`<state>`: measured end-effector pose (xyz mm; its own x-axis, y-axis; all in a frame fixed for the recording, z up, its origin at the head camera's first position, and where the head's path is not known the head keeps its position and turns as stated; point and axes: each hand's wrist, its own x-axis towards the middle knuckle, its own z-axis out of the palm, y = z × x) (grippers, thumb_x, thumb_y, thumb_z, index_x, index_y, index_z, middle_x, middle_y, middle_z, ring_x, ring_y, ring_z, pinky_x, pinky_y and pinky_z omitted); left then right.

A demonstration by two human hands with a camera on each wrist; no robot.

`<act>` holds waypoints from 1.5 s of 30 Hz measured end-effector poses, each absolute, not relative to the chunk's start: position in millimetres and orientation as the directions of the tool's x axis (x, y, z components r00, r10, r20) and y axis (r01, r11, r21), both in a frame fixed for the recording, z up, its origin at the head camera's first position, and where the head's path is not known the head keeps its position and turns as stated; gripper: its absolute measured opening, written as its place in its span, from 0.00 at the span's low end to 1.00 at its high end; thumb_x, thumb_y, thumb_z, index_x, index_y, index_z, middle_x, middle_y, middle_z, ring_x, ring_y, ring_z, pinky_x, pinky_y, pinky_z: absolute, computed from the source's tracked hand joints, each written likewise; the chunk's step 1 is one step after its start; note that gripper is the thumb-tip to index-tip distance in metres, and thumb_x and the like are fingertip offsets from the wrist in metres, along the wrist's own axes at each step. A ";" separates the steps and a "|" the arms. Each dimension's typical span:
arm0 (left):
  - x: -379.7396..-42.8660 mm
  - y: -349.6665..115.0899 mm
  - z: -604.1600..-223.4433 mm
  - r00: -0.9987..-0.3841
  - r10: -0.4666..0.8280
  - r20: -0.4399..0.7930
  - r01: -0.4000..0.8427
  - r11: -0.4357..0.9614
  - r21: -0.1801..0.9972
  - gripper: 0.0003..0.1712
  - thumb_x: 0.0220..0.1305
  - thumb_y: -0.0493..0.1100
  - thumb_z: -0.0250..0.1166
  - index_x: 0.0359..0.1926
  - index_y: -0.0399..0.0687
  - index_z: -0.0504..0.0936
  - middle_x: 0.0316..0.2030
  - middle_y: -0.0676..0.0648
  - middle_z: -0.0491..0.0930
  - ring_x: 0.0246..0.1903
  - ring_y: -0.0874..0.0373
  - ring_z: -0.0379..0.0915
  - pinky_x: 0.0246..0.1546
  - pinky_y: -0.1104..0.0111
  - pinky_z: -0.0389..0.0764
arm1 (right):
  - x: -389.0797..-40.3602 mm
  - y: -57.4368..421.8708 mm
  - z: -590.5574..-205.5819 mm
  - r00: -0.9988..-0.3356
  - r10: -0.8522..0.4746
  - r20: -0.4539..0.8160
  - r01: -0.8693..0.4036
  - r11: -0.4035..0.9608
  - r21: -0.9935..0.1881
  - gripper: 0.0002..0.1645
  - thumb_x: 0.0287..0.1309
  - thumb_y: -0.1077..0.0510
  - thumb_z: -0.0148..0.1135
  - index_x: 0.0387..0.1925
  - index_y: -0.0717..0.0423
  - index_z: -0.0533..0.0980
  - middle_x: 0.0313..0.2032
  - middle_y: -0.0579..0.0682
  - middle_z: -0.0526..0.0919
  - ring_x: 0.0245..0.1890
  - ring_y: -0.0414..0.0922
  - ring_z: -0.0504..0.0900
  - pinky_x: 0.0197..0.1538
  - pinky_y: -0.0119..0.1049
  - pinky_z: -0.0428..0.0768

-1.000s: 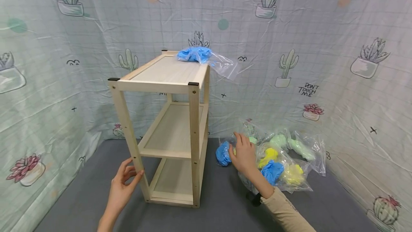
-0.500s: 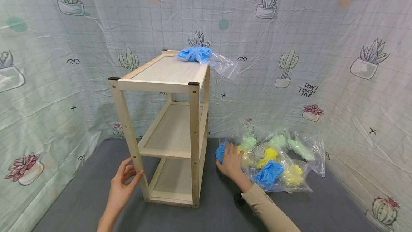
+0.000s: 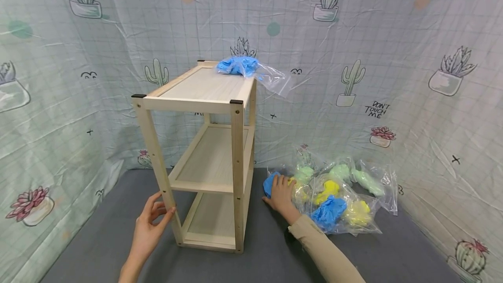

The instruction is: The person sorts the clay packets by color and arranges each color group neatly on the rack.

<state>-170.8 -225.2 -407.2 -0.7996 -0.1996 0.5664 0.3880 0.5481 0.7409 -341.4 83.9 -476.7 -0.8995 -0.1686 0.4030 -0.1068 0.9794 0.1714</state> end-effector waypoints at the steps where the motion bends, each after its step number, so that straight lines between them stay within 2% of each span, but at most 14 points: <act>1: -170.7 -225.0 -407.4 -0.800 -0.199 0.567 0.389 0.548 0.741 0.26 0.55 0.31 0.61 0.55 0.41 0.66 0.31 0.70 0.72 0.31 0.79 0.72 0.25 0.77 0.77 | -342.4 84.2 -476.8 -0.899 -0.170 0.404 -0.103 0.978 0.183 0.56 0.36 0.27 0.62 0.57 0.63 0.64 0.50 0.63 0.71 0.50 0.58 0.69 0.50 0.58 0.65; 8: -169.4 -224.3 -408.6 -0.792 -0.196 0.578 0.399 0.550 0.734 0.26 0.54 0.30 0.61 0.54 0.40 0.66 0.31 0.69 0.73 0.30 0.78 0.72 0.24 0.77 0.77 | -345.0 88.8 -474.8 -0.909 -0.217 0.355 -0.154 0.968 0.197 0.53 0.38 0.30 0.63 0.56 0.65 0.63 0.49 0.65 0.71 0.50 0.58 0.69 0.51 0.59 0.64; 15: -169.9 -224.5 -408.9 -0.791 -0.201 0.578 0.393 0.558 0.731 0.26 0.54 0.30 0.61 0.54 0.41 0.66 0.31 0.69 0.72 0.30 0.78 0.72 0.25 0.76 0.77 | -347.0 97.2 -472.8 -0.867 -0.272 0.418 -0.180 0.952 0.247 0.58 0.27 0.23 0.62 0.50 0.64 0.68 0.41 0.62 0.76 0.43 0.56 0.73 0.45 0.55 0.67; 22: -173.1 -225.1 -408.7 -0.784 -0.199 0.588 0.403 0.556 0.727 0.26 0.54 0.30 0.61 0.55 0.41 0.66 0.31 0.69 0.72 0.30 0.79 0.72 0.24 0.77 0.77 | -350.7 99.1 -467.2 -0.882 -0.295 0.368 -0.244 0.953 0.181 0.49 0.28 0.32 0.69 0.44 0.65 0.67 0.37 0.63 0.75 0.40 0.57 0.73 0.44 0.57 0.66; 29: -173.3 -226.1 -408.2 -0.783 -0.196 0.590 0.407 0.557 0.724 0.26 0.54 0.30 0.61 0.55 0.40 0.66 0.31 0.70 0.72 0.30 0.79 0.71 0.24 0.77 0.77 | -350.3 101.2 -465.0 -0.904 -0.301 0.302 -0.270 0.952 0.140 0.53 0.30 0.32 0.67 0.51 0.65 0.65 0.42 0.65 0.74 0.44 0.58 0.71 0.46 0.58 0.63; 39: -169.6 -225.5 -406.0 -0.793 -0.190 0.579 0.393 0.566 0.725 0.26 0.55 0.31 0.61 0.55 0.41 0.66 0.31 0.68 0.73 0.31 0.79 0.71 0.25 0.77 0.77 | -345.6 109.2 -463.4 -0.849 -0.364 0.384 -0.334 0.932 0.144 0.49 0.33 0.33 0.65 0.52 0.61 0.66 0.41 0.60 0.75 0.44 0.56 0.71 0.46 0.57 0.63; 45: -171.3 -226.0 -407.1 -0.788 -0.186 0.587 0.401 0.568 0.718 0.26 0.54 0.30 0.61 0.55 0.40 0.66 0.32 0.69 0.72 0.31 0.79 0.71 0.24 0.78 0.76 | -339.3 115.0 -454.5 -0.768 -0.411 0.491 -0.384 0.909 0.161 0.47 0.34 0.37 0.64 0.54 0.61 0.67 0.43 0.58 0.76 0.45 0.55 0.71 0.47 0.57 0.64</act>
<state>-171.3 -226.0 -407.1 -0.7878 -0.1860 0.5872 0.4013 0.5683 0.7183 -339.3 115.0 -454.5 -0.7682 -0.4112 0.4906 -0.3841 0.9092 0.1607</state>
